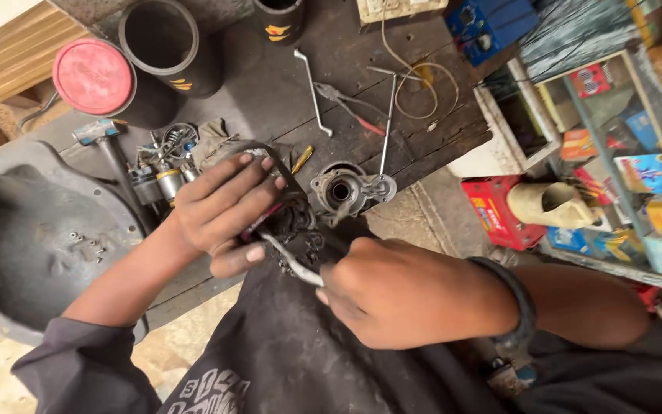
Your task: The recorder disassembles and inspects various components of a motorcycle starter motor on a workbench.
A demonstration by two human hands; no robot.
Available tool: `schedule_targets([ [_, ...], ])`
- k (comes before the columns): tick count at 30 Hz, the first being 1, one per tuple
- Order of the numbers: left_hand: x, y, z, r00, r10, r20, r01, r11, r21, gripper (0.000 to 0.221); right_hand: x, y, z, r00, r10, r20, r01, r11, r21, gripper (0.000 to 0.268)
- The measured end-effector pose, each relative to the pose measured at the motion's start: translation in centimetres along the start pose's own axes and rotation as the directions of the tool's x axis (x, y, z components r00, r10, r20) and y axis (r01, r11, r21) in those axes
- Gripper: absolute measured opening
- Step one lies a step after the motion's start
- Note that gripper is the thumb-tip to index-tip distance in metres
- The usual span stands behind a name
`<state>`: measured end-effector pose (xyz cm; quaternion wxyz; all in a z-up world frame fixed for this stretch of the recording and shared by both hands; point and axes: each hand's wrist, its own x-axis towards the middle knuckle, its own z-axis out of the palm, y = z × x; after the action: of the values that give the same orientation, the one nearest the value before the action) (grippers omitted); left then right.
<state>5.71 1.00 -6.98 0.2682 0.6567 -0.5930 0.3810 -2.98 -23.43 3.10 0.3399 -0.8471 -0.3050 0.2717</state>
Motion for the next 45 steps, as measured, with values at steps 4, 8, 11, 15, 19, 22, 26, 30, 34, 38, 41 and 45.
schedule_targets([
  [4,0.3,0.6,0.4,1.0,0.025,-0.012,-0.026,1.0,-0.018,0.03,2.9,1.6,2.2,0.997,-0.04,-0.067,0.042,0.999,0.022,0.021],
  [8,1.3,1.4,1.2,0.992,0.107,-0.07,-0.109,0.994,-0.03,0.031,1.5,0.4,1.9,0.99,-0.04,-0.134,0.041,0.999,0.002,0.018],
  [11,0.3,2.1,0.7,0.991,0.109,-0.082,-0.104,0.993,0.057,0.046,-0.7,-1.4,0.6,0.999,-0.018,0.048,0.022,0.996,-0.083,0.015],
  [15,-1.2,2.8,0.3,0.912,-0.345,0.222,0.382,0.911,-0.152,0.103,-3.8,0.0,-1.5,0.951,0.081,0.299,-0.067,0.996,-0.054,0.018],
  [19,-4.8,4.4,1.8,0.666,-0.737,0.114,0.658,0.508,-0.556,0.138,-7.1,1.2,-4.1,0.999,-0.033,-0.04,0.036,0.998,0.059,0.023],
  [22,-3.2,5.1,0.8,0.45,-0.778,0.439,0.704,0.007,-0.71,0.159,-7.8,1.5,-5.8,0.971,-0.11,-0.214,0.05,0.962,-0.267,0.036],
  [26,-0.9,5.2,1.2,0.486,-0.633,0.602,0.58,-0.282,-0.764,0.154,-7.4,1.1,-7.3,0.953,-0.206,-0.223,0.02,0.775,-0.631,0.049],
  [30,-0.1,6.2,2.1,0.491,-0.474,0.731,0.579,-0.45,-0.68,0.154,-5.1,-0.3,-7.3,0.908,-0.416,-0.056,0.22,0.586,-0.779,0.03],
  [34,1.2,6.1,3.3,0.354,-0.404,0.844,0.753,-0.412,-0.513,0.15,-0.5,-1.1,-5.7,0.841,-0.425,0.335,0.501,0.379,-0.778,0.017],
  [38,2.2,6.4,3.4,0.706,-0.504,0.498,0.635,0.138,-0.76,0.151,1.7,-1.3,-2.7,0.799,-0.426,0.426,0.543,0.205,-0.814,0.02],
  [41,1.5,6.8,3.7,0.523,-0.502,0.689,0.76,-0.092,-0.644,0.161,2.1,-2.3,-3.7,0.786,-0.378,0.489,0.575,0.157,-0.803,0.022],
  [45,0.2,7.4,4.4,0.491,-0.483,0.725,0.719,-0.244,-0.65,0.161,2.6,-1.6,-2.4,0.805,-0.343,0.484,0.559,0.166,-0.812,0.021],
])
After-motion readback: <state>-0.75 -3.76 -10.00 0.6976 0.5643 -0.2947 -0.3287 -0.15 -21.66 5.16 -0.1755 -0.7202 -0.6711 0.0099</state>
